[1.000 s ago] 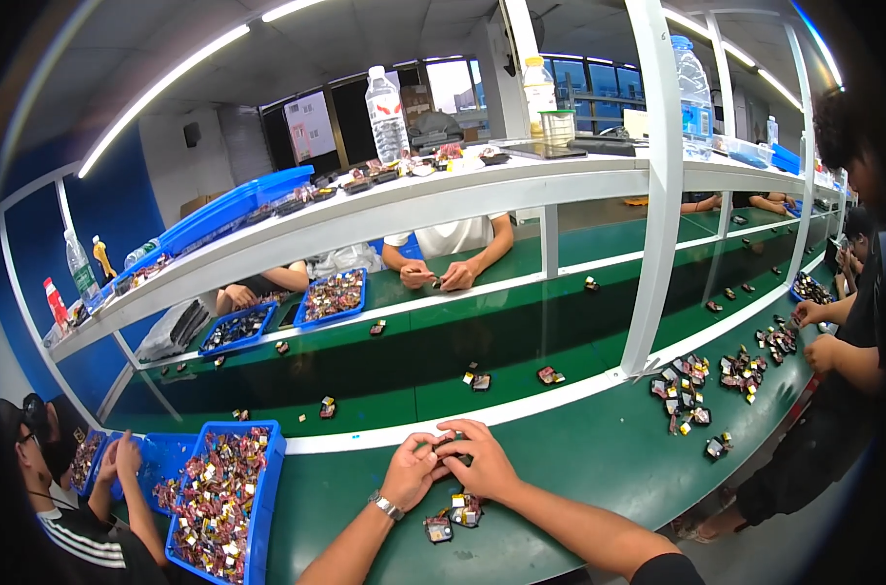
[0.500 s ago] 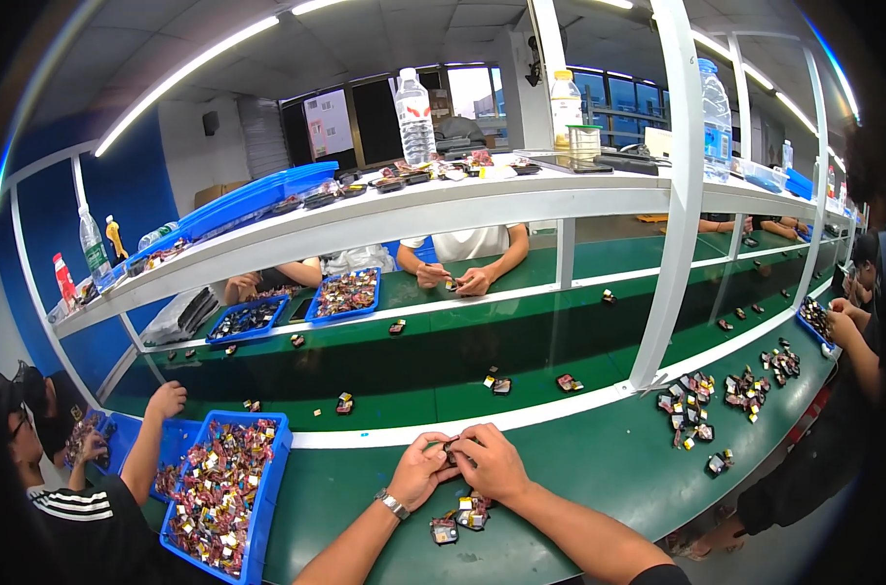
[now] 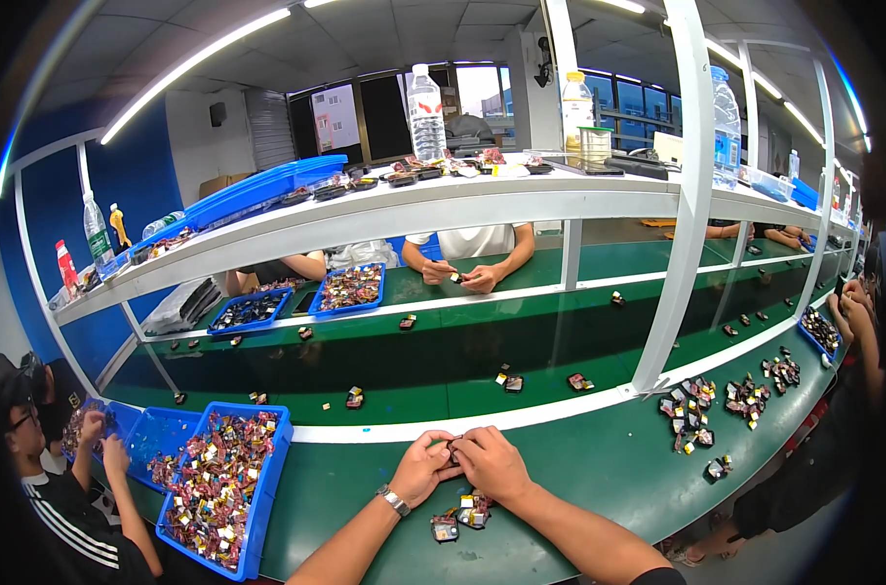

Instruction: Manually sort and organize small electronic or plastic components on an assembly line workbench.

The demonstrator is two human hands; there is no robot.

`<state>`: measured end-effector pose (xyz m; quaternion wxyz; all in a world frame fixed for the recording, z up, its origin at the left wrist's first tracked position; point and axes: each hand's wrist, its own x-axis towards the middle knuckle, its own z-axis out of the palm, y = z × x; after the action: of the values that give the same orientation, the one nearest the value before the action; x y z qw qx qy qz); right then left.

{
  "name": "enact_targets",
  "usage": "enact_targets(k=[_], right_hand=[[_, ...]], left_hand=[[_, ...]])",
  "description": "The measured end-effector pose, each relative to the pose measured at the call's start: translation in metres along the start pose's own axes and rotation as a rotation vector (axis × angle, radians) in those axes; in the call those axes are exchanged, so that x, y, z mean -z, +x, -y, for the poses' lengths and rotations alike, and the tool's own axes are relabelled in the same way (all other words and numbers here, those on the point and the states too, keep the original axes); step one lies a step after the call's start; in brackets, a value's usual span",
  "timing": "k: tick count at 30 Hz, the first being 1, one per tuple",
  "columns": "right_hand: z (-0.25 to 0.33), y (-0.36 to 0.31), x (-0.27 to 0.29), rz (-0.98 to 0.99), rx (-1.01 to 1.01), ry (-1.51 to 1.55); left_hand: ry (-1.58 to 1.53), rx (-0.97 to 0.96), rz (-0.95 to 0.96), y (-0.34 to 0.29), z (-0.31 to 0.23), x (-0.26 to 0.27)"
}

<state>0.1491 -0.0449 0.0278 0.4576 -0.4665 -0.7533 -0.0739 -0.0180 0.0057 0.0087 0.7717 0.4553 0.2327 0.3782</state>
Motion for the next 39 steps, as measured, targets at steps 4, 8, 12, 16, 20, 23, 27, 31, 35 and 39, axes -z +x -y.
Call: enact_targets(k=[4,8,12,16,20,23,27,31,35,39], right_hand=[[0.002,0.0,-0.002,-0.01,0.022,-0.084],[0.001,-0.002,-0.006,-0.054,0.017,-0.108],[0.002,0.001,-0.002,-0.099,0.038,-0.109],[0.002,0.0,-0.005,-0.061,0.024,-0.122],[0.005,0.005,-0.006,-0.003,0.017,-0.001],[0.003,0.007,-0.015,0.037,0.001,0.069],[-0.026,0.029,-0.033,-0.048,-0.077,0.049],[-0.083,0.053,-0.063,-0.099,-0.256,-0.044],[-0.103,0.049,-0.06,0.083,-0.413,-0.056],[-0.111,0.033,-0.033,-0.162,-0.336,-0.125]], left_hand=[[0.011,-0.004,0.002,0.0,0.001,-0.002],[0.042,-0.014,-0.028,0.0,0.001,-0.006],[0.048,-0.037,-0.048,0.002,0.004,-0.008],[0.067,-0.048,-0.077,0.003,0.008,-0.008],[-0.012,-0.076,-0.125,0.001,0.006,-0.001],[-0.093,-0.104,-0.125,0.002,0.004,0.003],[-0.16,-0.11,-0.15,0.009,-0.007,-0.004],[-0.041,-0.118,-0.099,0.005,-0.011,0.004],[0.088,-0.12,-0.048,0.006,-0.004,0.003],[0.154,-0.095,-0.041,0.007,-0.002,0.011]])
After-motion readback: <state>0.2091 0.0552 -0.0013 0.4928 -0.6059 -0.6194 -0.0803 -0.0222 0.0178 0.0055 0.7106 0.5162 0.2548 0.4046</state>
